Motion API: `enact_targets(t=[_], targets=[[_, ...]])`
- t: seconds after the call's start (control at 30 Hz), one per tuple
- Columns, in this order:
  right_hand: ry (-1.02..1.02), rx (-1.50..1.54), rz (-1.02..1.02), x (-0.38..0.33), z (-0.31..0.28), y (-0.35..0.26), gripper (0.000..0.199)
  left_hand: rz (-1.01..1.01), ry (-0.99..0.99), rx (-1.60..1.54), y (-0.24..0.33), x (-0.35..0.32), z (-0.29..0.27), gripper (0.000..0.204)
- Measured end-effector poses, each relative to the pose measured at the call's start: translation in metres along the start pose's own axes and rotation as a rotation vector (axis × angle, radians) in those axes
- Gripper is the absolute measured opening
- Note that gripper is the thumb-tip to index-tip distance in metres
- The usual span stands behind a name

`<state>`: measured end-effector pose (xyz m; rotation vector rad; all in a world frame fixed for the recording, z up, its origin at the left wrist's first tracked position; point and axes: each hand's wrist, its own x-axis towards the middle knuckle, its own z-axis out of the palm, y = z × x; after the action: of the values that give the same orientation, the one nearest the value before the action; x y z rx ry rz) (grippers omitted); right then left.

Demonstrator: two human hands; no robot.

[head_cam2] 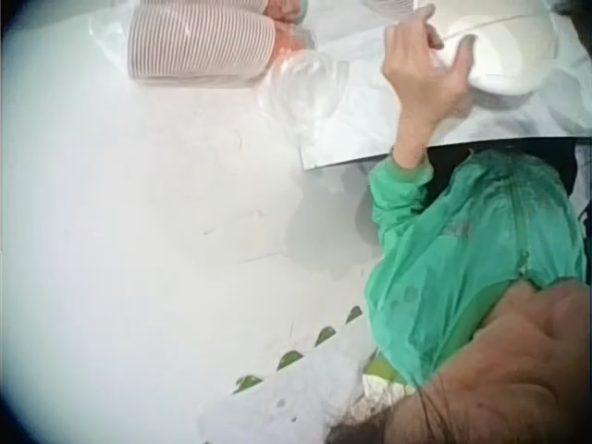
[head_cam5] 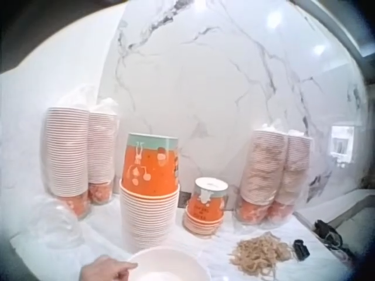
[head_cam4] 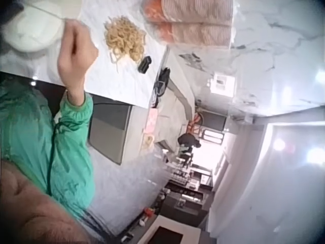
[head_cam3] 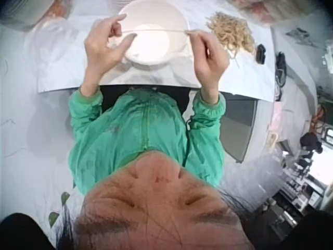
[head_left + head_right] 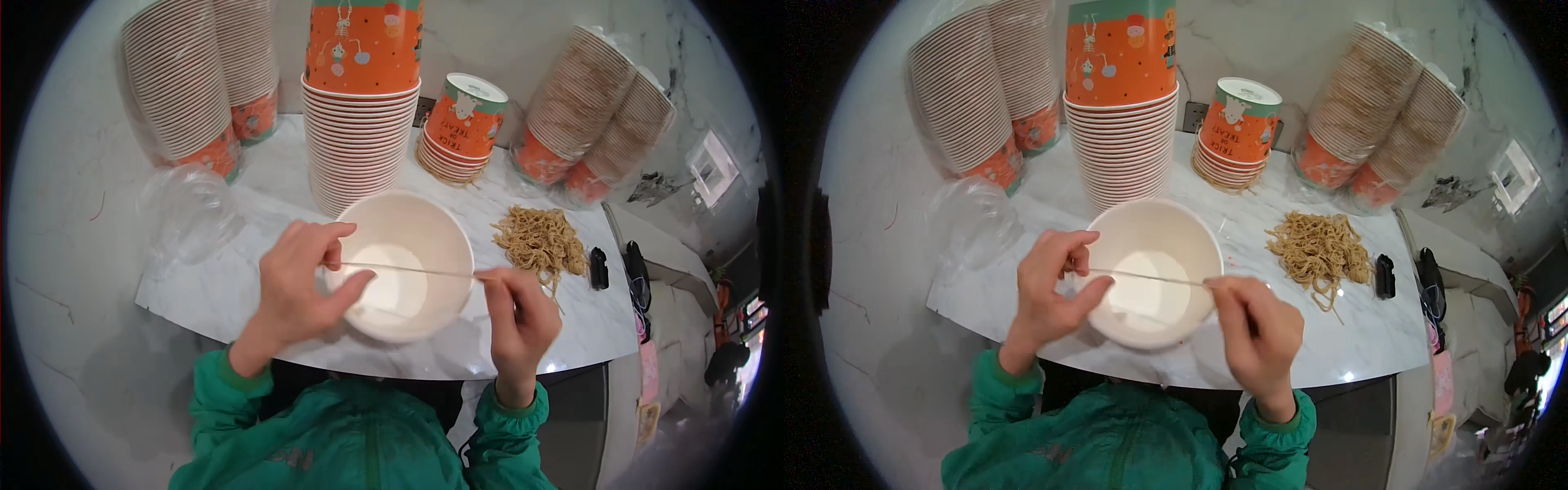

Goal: Tying rubber bands around paper cups.

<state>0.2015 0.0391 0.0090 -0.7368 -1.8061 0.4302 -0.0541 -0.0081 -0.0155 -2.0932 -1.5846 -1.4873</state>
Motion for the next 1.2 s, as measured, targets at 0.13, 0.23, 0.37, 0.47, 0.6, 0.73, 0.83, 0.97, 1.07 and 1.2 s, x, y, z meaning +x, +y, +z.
enact_targets(t=[0.13,0.23,0.37,0.47,0.6,0.73,0.83,0.97,1.07,1.2], targets=[[-0.017,0.075,0.246,-0.011,0.02,0.031,0.008,-0.095,-0.331,-0.349,-0.049,0.017,-0.024,0.042],[-0.05,0.055,0.378,-0.028,0.024,0.028,0.008,-0.226,-0.428,-0.488,-0.062,0.04,-0.019,0.034],[-0.051,0.075,0.38,-0.053,0.035,0.033,0.009,-0.013,-0.459,-0.395,-0.068,0.059,0.003,0.027],[-0.073,0.103,0.381,-0.062,0.034,0.036,0.009,0.159,-0.428,-0.241,-0.085,0.082,0.019,0.03],[-0.063,0.153,0.438,-0.068,0.04,0.038,0.01,0.347,-0.125,-0.118,-0.089,0.097,0.045,0.027],[-0.043,0.174,0.469,-0.071,0.045,0.044,0.011,0.336,0.242,0.091,-0.078,0.091,0.039,0.019],[-0.031,0.187,0.489,-0.076,0.044,0.052,0.012,0.272,0.066,-0.045,-0.03,0.06,0.015,0.021],[-0.046,0.276,0.483,-0.067,0.048,0.044,0.013,0.373,-0.292,-0.039,0.01,0.016,-0.015,0.026],[-0.083,0.437,0.585,-0.059,0.048,0.033,0.013,0.373,-0.253,-0.023,-0.001,-0.001,-0.004,0.03],[-0.14,0.965,0.686,-0.058,0.047,0.027,0.021,0.275,-0.11,-0.012,0.008,-0.008,0.014,0.037]])
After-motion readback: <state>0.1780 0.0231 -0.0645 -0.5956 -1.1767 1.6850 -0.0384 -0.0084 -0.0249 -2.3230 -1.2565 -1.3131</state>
